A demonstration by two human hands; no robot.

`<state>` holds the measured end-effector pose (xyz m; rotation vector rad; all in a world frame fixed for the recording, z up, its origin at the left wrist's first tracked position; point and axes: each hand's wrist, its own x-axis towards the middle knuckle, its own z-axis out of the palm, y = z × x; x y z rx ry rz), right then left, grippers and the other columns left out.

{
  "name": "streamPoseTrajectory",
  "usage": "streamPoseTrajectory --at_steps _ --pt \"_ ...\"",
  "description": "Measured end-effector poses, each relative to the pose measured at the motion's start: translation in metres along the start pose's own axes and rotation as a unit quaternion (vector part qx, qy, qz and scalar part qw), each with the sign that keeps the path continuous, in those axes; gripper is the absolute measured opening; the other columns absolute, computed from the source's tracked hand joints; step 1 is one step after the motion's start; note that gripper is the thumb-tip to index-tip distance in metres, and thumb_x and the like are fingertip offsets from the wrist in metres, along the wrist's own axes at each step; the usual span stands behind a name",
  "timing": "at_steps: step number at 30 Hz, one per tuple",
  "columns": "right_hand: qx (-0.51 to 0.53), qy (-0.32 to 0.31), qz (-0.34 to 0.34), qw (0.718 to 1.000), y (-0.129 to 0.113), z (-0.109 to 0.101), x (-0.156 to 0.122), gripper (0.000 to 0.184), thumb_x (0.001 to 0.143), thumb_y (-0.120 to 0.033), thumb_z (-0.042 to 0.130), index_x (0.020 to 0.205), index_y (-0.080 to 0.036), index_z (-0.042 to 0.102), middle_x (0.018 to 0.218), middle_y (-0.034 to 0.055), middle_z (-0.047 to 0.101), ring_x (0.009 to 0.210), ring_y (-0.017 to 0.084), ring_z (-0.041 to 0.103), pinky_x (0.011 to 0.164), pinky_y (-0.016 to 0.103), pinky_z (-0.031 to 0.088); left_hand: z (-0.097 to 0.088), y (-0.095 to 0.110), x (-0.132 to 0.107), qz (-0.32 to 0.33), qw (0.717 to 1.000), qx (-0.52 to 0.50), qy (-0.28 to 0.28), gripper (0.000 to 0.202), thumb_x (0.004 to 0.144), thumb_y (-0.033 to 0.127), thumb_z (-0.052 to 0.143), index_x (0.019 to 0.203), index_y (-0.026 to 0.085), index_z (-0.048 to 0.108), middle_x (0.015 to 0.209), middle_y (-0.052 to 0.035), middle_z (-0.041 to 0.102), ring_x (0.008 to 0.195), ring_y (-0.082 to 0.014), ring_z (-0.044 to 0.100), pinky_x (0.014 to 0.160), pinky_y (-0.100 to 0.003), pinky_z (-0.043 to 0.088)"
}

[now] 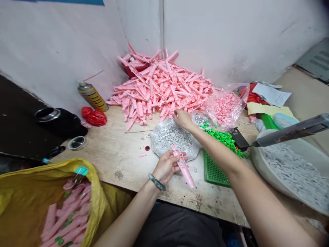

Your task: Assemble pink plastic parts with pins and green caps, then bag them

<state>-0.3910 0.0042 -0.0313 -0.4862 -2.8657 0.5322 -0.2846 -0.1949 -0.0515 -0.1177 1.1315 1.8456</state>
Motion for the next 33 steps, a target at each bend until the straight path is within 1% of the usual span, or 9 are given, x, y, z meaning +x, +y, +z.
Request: streamPoseTrajectory --at_steps 5,9,15,17,21,26,29,31,33 --pt "0.030 0.049 0.150 0.987 -0.022 0.019 0.056 0.056 0.083 -0.032 0.061 0.129 -0.005 0.046 0.115 0.0237 0.064 0.107 0.034 0.062 0.088 0.045 0.049 0.003 0.002 -0.007 0.004 1.000 -0.012 0.014 0.011 0.089 0.012 0.056 0.098 0.012 0.050 0.118 -0.0214 0.066 0.098 -0.0261 0.070 0.077 -0.040 0.061" --pt "0.112 0.099 0.173 0.973 -0.012 0.004 0.060 0.045 0.084 -0.038 0.057 0.118 -0.009 0.055 0.111 0.0184 0.066 0.103 0.030 0.063 0.086 0.041 0.050 -0.003 0.006 -0.007 0.034 0.999 -0.017 0.019 0.011 0.088 0.012 0.058 0.096 0.013 0.050 0.116 -0.0199 0.067 0.095 -0.0249 0.071 0.078 -0.041 0.061" --pt "0.395 0.044 -0.029 0.917 0.006 -0.025 -0.039 0.024 0.084 -0.033 0.059 0.102 -0.017 0.060 0.101 0.0083 0.065 0.082 0.019 0.065 0.069 0.032 0.055 -0.007 0.004 0.000 0.033 0.998 -0.056 0.008 0.019 0.086 0.011 0.060 0.104 0.012 0.055 0.112 -0.0168 0.068 0.093 -0.0233 0.071 0.074 -0.036 0.061" --pt "0.381 0.003 -0.124 0.916 0.010 -0.026 -0.087 0.018 0.082 -0.030 0.064 0.096 -0.018 0.063 0.104 0.0073 0.064 0.089 0.019 0.064 0.075 0.033 0.055 -0.007 0.002 0.003 0.033 0.997 -0.069 0.004 0.020 0.086 0.010 0.059 0.105 0.012 0.056 0.106 -0.0143 0.069 0.088 -0.0216 0.071 0.070 -0.034 0.061" --pt "0.322 -0.013 -0.181 0.929 0.024 -0.024 -0.156 0.024 0.080 -0.024 0.068 0.103 -0.021 0.064 0.105 0.0068 0.062 0.098 0.020 0.060 0.084 0.037 0.052 -0.002 -0.002 0.009 0.048 0.996 -0.077 0.004 0.016 0.086 0.010 0.058 0.102 0.011 0.059 0.089 -0.0084 0.069 0.075 -0.0173 0.070 0.068 -0.033 0.061" --pt "0.376 -0.106 -0.150 0.908 0.047 -0.038 -0.184 0.041 0.084 -0.020 0.059 0.125 -0.024 0.060 0.129 0.0091 0.055 0.122 0.023 0.052 0.107 0.046 0.039 0.005 -0.010 0.012 0.058 0.997 -0.059 0.002 0.017 0.085 0.012 0.059 0.102 0.011 0.061 0.087 -0.0076 0.068 0.076 -0.0167 0.069 0.070 -0.033 0.061" --pt "0.465 -0.222 -0.108 0.850 0.054 -0.052 -0.192 0.052 0.082 -0.026 0.062 0.133 -0.025 0.055 0.146 0.0076 0.043 0.135 0.026 0.042 0.113 0.047 0.033 0.007 -0.015 0.011 0.070 0.996 -0.047 0.007 0.019 0.082 0.015 0.065 0.101 0.012 0.062 0.087 -0.0071 0.068 0.075 -0.0161 0.068 0.071 -0.033 0.061" --pt "0.512 -0.271 -0.068 0.812 0.052 -0.055 -0.198 0.054 0.081 -0.033 0.065 0.133 -0.024 0.053 0.147 0.0085 0.043 0.133 0.026 0.045 0.110 0.045 0.039 0.007 -0.019 0.009 0.084 0.996 -0.035 0.014 0.023 0.079 0.018 0.069 0.101 0.012 0.062 0.087 -0.0062 0.068 0.075 -0.0158 0.067 0.070 -0.032 0.060" --pt "0.517 -0.247 0.009 0.819 0.047 -0.048 -0.202 0.049 0.081 -0.040 0.068 0.124 -0.020 0.056 0.127 0.0114 0.060 0.114 0.025 0.061 0.096 0.043 0.051 0.008 -0.022 0.007 0.097 0.995 -0.012 0.011 0.030 0.077 0.021 0.072 0.104 0.013 0.062 0.088 -0.0060 0.068 0.075 -0.0163 0.067 0.069 -0.032 0.060"
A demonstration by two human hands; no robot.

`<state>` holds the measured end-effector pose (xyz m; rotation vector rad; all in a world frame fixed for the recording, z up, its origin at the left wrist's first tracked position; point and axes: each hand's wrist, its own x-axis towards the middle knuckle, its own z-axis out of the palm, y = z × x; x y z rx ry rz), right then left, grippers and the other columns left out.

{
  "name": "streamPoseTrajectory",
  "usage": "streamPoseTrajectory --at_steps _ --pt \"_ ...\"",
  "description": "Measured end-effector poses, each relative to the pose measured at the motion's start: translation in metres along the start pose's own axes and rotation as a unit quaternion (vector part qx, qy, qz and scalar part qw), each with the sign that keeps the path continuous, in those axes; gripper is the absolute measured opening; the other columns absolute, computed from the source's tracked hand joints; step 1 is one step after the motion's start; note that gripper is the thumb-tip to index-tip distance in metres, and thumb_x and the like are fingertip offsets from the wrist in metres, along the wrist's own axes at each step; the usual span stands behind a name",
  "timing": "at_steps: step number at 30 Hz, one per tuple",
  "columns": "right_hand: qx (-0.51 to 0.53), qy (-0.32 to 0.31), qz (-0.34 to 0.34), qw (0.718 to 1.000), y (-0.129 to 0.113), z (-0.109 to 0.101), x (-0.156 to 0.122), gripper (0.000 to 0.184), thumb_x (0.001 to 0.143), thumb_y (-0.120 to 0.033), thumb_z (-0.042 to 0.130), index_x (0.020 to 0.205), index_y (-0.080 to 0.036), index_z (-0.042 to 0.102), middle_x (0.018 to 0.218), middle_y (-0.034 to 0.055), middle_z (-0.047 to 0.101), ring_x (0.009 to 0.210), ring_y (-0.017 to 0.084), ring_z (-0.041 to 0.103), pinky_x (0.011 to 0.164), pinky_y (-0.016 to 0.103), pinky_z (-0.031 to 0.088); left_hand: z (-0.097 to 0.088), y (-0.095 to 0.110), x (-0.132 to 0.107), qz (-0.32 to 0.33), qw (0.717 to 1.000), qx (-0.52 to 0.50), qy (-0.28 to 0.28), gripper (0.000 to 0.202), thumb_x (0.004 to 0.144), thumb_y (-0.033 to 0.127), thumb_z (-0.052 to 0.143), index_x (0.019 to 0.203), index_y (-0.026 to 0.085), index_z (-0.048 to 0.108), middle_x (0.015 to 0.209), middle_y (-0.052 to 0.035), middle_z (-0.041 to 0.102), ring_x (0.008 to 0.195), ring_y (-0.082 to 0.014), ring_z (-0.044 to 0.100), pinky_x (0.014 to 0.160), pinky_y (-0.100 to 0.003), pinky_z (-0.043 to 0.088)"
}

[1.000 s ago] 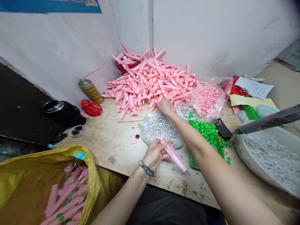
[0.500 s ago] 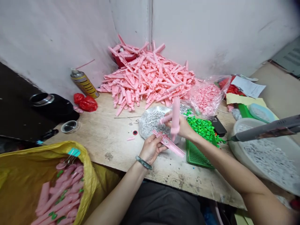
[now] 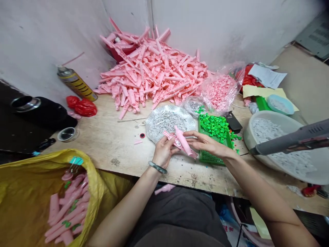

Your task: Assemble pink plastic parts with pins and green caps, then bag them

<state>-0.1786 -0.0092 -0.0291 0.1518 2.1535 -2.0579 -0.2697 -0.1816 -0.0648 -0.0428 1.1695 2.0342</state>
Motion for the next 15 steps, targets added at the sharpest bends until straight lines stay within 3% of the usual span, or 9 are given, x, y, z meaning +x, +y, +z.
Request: streamPoseTrajectory --at_steps 2,4,9,15 --pt "-0.021 0.110 0.035 0.993 0.008 0.010 0.005 0.041 0.079 -0.044 0.071 0.108 -0.018 0.058 0.097 0.0089 0.069 0.085 0.022 0.068 0.076 0.039 0.057 0.001 -0.002 -0.003 0.007 1.000 0.020 -0.017 0.037 0.075 0.024 0.074 0.108 0.012 0.062 0.090 -0.0073 0.069 0.077 -0.0175 0.068 0.070 -0.033 0.060" --pt "-0.035 0.193 0.027 0.980 0.017 0.020 0.010 0.038 0.076 -0.042 0.074 0.101 -0.019 0.057 0.086 0.0062 0.068 0.074 0.019 0.067 0.067 0.035 0.058 0.002 -0.004 -0.005 0.010 0.999 0.032 -0.027 0.040 0.074 0.026 0.075 0.110 0.012 0.062 0.094 -0.0089 0.070 0.078 -0.0184 0.068 0.071 -0.034 0.060" --pt "-0.119 0.257 -0.065 0.957 0.022 0.036 0.006 0.033 0.080 -0.029 0.068 0.111 -0.022 0.062 0.102 0.0075 0.069 0.087 0.021 0.067 0.077 0.039 0.057 0.001 -0.006 -0.008 0.019 1.000 0.023 -0.001 0.037 0.073 0.026 0.076 0.105 0.014 0.064 0.098 -0.0098 0.070 0.082 -0.0186 0.067 0.074 -0.034 0.059" --pt "-0.350 0.303 -0.166 0.871 0.023 0.060 -0.013 0.043 0.086 -0.020 0.057 0.128 -0.029 0.060 0.114 0.0061 0.065 0.100 0.024 0.064 0.087 0.042 0.054 0.008 -0.009 -0.009 0.048 0.999 0.003 0.019 0.033 0.072 0.025 0.073 0.102 0.015 0.063 0.098 -0.0066 0.067 0.085 -0.0176 0.065 0.071 -0.030 0.057"
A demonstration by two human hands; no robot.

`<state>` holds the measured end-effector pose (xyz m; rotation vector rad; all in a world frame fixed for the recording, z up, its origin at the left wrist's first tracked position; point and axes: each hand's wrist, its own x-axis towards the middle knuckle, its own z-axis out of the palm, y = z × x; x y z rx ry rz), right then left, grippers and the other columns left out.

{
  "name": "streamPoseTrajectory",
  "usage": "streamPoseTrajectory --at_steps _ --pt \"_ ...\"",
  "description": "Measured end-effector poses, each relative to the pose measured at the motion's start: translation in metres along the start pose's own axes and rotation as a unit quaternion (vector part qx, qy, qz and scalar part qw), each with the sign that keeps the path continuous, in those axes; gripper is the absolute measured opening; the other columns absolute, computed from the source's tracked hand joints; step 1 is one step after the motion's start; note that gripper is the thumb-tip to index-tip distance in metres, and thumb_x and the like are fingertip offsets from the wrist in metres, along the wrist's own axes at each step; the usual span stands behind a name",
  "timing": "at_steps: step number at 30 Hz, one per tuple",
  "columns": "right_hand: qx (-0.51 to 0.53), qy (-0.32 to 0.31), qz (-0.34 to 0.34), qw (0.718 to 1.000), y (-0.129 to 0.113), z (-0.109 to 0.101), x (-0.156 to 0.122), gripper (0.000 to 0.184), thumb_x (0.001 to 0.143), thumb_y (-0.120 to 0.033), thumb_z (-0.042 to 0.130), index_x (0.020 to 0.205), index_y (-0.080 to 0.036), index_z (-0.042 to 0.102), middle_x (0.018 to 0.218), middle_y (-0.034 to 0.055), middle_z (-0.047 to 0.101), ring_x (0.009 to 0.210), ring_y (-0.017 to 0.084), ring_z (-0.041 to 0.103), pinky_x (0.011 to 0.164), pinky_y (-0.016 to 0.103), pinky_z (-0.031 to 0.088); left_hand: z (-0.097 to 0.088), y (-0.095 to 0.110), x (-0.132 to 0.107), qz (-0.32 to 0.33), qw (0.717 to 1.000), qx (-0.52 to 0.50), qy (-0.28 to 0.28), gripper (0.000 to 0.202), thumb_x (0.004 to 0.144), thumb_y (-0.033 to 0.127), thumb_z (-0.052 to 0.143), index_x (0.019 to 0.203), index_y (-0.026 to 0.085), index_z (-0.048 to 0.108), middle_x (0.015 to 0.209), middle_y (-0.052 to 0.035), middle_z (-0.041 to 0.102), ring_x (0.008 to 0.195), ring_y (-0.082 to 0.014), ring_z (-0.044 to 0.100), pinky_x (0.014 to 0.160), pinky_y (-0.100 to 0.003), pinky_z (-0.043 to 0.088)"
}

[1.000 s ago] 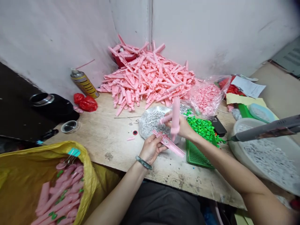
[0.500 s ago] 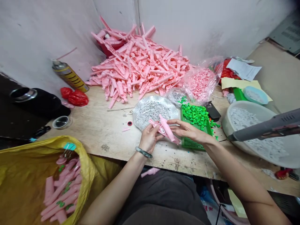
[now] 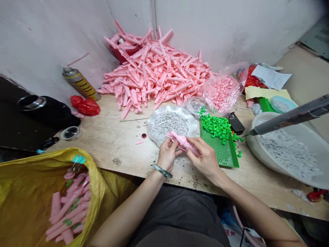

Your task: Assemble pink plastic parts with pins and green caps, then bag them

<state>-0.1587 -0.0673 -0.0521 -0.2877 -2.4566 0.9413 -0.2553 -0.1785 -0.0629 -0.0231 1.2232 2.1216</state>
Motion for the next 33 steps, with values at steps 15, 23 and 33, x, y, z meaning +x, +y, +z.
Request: streamPoseTrajectory --at_steps 15,23,33 --pt "-0.081 0.013 -0.063 0.995 0.002 0.009 -0.008 0.051 0.091 -0.021 0.053 0.140 -0.033 0.049 0.116 0.0080 0.063 0.095 0.023 0.066 0.073 0.037 0.059 0.007 -0.002 -0.006 -0.019 0.999 -0.025 -0.014 0.035 0.073 0.018 0.056 0.108 0.014 0.061 0.101 -0.0085 0.067 0.093 -0.0202 0.064 0.074 -0.029 0.055" --pt "-0.074 -0.005 -0.080 0.994 0.001 0.015 -0.013 0.055 0.091 -0.018 0.050 0.144 -0.035 0.045 0.127 0.0113 0.056 0.109 0.026 0.061 0.081 0.042 0.059 0.008 0.001 -0.006 -0.024 1.000 -0.002 0.017 0.043 0.071 0.031 0.078 0.107 0.014 0.062 0.100 -0.0101 0.070 0.089 -0.0204 0.068 0.076 -0.032 0.056" --pt "0.137 -0.076 0.112 0.981 -0.006 -0.003 0.004 0.024 0.090 -0.042 0.057 0.103 -0.024 0.067 0.087 0.0059 0.065 0.073 0.019 0.062 0.063 0.034 0.055 0.011 0.021 -0.008 0.019 0.999 -0.022 0.034 0.034 0.073 0.026 0.076 0.103 0.014 0.063 0.104 -0.0115 0.071 0.088 -0.0216 0.069 0.071 -0.030 0.058"
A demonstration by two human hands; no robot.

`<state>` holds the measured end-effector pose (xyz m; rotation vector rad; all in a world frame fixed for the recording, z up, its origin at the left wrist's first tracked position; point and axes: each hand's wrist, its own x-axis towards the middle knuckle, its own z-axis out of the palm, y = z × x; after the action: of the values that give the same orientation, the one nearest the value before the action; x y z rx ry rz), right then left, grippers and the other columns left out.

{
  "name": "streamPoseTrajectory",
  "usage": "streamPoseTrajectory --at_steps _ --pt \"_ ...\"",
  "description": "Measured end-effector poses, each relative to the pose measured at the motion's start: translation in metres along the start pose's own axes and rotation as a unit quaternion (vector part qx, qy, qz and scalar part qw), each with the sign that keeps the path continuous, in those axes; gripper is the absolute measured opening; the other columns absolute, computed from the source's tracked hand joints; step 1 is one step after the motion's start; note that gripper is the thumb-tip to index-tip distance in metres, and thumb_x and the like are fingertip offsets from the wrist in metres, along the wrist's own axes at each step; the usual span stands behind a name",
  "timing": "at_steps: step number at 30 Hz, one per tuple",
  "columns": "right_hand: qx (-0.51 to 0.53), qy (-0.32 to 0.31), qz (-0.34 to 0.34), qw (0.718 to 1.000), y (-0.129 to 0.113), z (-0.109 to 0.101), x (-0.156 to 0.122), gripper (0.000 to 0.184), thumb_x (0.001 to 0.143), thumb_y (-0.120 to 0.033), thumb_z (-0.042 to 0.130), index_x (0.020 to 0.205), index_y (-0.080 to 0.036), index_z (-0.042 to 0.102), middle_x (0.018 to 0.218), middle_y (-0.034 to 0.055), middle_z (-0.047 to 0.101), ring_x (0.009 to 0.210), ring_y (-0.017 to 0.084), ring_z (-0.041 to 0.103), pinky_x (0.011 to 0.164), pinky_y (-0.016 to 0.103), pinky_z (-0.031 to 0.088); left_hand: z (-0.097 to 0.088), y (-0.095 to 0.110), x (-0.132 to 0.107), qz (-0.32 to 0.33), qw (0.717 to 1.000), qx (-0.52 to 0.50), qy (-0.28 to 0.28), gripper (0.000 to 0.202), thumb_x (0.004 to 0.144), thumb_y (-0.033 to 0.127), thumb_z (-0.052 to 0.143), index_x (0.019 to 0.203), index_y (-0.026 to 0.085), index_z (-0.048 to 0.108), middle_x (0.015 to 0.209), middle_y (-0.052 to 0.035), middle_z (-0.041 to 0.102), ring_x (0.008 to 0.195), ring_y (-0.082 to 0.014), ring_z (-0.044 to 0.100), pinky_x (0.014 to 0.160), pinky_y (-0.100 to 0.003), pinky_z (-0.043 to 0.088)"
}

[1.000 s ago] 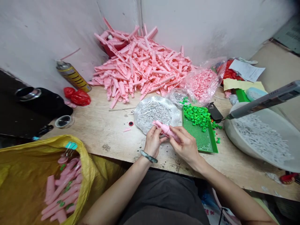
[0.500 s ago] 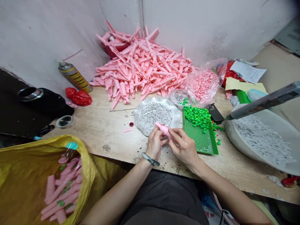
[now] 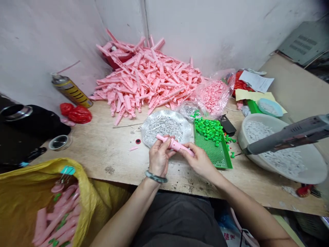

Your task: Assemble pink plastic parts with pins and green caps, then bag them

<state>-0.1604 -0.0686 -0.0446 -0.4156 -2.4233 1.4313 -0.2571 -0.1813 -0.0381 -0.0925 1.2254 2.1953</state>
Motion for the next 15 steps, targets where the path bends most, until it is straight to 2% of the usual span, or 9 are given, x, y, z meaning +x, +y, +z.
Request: streamPoseTrajectory --at_steps 2,3,5,7,9,10,11,12,15 --pt "0.117 -0.076 0.082 0.987 0.000 -0.007 0.003 0.028 0.087 -0.050 0.060 0.089 -0.022 0.062 0.067 -0.0006 0.059 0.048 0.012 0.048 0.044 0.025 0.042 0.003 0.003 -0.004 0.063 0.998 0.030 -0.009 0.038 0.073 0.031 0.077 0.104 0.015 0.064 0.106 -0.0114 0.071 0.096 -0.0245 0.069 0.077 -0.033 0.058" --pt "0.155 -0.101 0.101 0.978 0.001 -0.010 0.006 0.030 0.085 -0.051 0.062 0.086 -0.021 0.060 0.063 -0.0021 0.057 0.045 0.010 0.043 0.040 0.024 0.037 0.004 0.004 -0.004 0.082 0.996 0.042 -0.012 0.039 0.073 0.033 0.078 0.104 0.015 0.064 0.105 -0.0114 0.071 0.097 -0.0255 0.068 0.079 -0.034 0.057" --pt "0.156 -0.116 0.093 0.976 0.007 -0.020 0.022 0.032 0.083 -0.052 0.063 0.087 -0.021 0.060 0.066 -0.0012 0.060 0.047 0.011 0.046 0.042 0.023 0.038 0.007 0.006 -0.002 0.090 0.995 0.037 -0.014 0.039 0.072 0.034 0.079 0.103 0.016 0.064 0.107 -0.0107 0.071 0.100 -0.0260 0.068 0.081 -0.034 0.057" --pt "0.082 -0.077 0.059 0.992 0.019 -0.040 0.052 0.034 0.085 -0.053 0.059 0.090 -0.019 0.064 0.076 0.0026 0.065 0.059 0.015 0.056 0.052 0.026 0.046 0.009 0.008 0.005 0.065 0.998 -0.007 -0.017 0.036 0.074 0.032 0.077 0.103 0.018 0.062 0.111 -0.0095 0.069 0.105 -0.0255 0.066 0.083 -0.035 0.058" --pt "-0.026 0.060 0.046 0.997 0.036 -0.072 0.093 0.037 0.090 -0.050 0.050 0.097 -0.017 0.067 0.092 0.0073 0.067 0.075 0.019 0.061 0.067 0.030 0.049 0.011 0.009 0.011 0.025 0.997 -0.075 -0.018 0.028 0.081 0.030 0.071 0.104 0.020 0.059 0.114 -0.0088 0.067 0.110 -0.0238 0.065 0.087 -0.036 0.057" --pt "-0.068 0.131 0.054 0.988 0.047 -0.090 0.114 0.036 0.093 -0.042 0.044 0.106 -0.016 0.066 0.103 0.0105 0.066 0.086 0.020 0.060 0.074 0.032 0.049 0.011 0.009 0.014 -0.002 0.994 -0.107 -0.019 0.025 0.084 0.029 0.067 0.105 0.021 0.056 0.114 -0.0092 0.067 0.111 -0.0236 0.064 0.089 -0.038 0.057" --pt "-0.196 0.213 0.082 0.953 0.057 -0.108 0.135 0.034 0.093 -0.033 0.041 0.111 -0.018 0.066 0.109 0.0109 0.064 0.093 0.020 0.060 0.078 0.032 0.047 0.012 0.009 0.015 -0.031 0.991 -0.132 -0.022 0.022 0.088 0.030 0.064 0.105 0.022 0.054 0.115 -0.0101 0.066 0.112 -0.0245 0.064 0.091 -0.041 0.056" --pt "-0.310 0.239 0.128 0.911 0.067 -0.124 0.153 0.032 0.091 -0.028 0.044 0.113 -0.020 0.066 0.114 0.0119 0.063 0.098 0.022 0.060 0.082 0.033 0.046 0.012 0.008 0.015 -0.057 0.987 -0.150 -0.027 0.020 0.090 0.031 0.061 0.106 0.022 0.051 0.116 -0.0113 0.065 0.112 -0.0264 0.064 0.091 -0.046 0.056" --pt "-0.375 0.219 0.167 0.885 0.091 -0.153 0.189 0.023 0.081 -0.022 0.058 0.098 -0.017 0.073 0.110 0.0164 0.064 0.101 0.029 0.060 0.085 0.038 0.044 0.011 0.006 0.013 -0.099 0.980 -0.164 -0.046 0.023 0.090 0.036 0.060 0.102 0.022 0.047 0.119 -0.0133 0.063 0.111 -0.0335 0.064 0.089 -0.059 0.054"
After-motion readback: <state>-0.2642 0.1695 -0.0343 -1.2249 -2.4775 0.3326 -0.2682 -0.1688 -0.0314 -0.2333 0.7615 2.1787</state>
